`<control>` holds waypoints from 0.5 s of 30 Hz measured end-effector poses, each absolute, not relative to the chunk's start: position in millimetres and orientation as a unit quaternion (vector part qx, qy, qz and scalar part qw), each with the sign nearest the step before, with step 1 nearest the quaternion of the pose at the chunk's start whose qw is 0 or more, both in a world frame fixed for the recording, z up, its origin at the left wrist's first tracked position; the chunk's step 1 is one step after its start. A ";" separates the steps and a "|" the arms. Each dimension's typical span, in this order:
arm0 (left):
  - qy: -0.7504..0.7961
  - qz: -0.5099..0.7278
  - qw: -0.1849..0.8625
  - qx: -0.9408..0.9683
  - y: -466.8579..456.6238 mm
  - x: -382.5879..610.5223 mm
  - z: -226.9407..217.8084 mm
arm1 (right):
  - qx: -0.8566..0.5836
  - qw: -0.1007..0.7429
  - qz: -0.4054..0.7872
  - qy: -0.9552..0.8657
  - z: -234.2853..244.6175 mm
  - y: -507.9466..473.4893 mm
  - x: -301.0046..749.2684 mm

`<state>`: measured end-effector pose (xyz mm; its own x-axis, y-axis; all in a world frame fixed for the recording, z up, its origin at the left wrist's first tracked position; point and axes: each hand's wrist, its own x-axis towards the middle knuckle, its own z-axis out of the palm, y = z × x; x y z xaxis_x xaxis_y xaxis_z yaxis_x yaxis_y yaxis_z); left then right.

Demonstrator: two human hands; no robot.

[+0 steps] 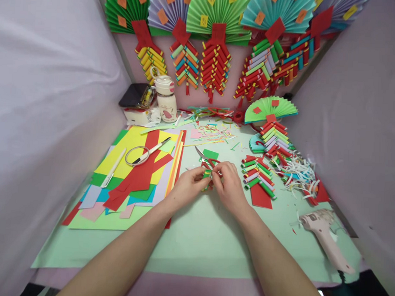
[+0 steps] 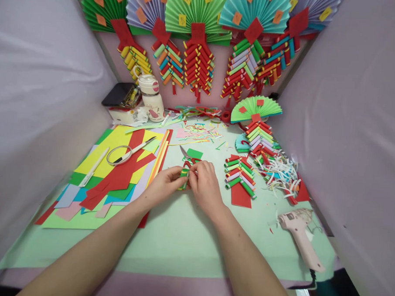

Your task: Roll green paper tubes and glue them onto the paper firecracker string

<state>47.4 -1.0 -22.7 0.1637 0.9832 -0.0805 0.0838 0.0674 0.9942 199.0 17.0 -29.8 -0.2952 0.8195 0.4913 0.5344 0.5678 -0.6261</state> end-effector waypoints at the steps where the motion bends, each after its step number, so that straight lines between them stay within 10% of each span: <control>1: 0.490 0.419 0.565 0.515 -0.6 46.7 -20.9 | -0.431 0.402 0.175 -0.789 -29.9 17.2 198.8; 15: 0.480 0.501 0.684 0.225 11.0 31.7 -11.7 | -0.505 0.420 0.191 -0.729 10.3 -4.2 262.6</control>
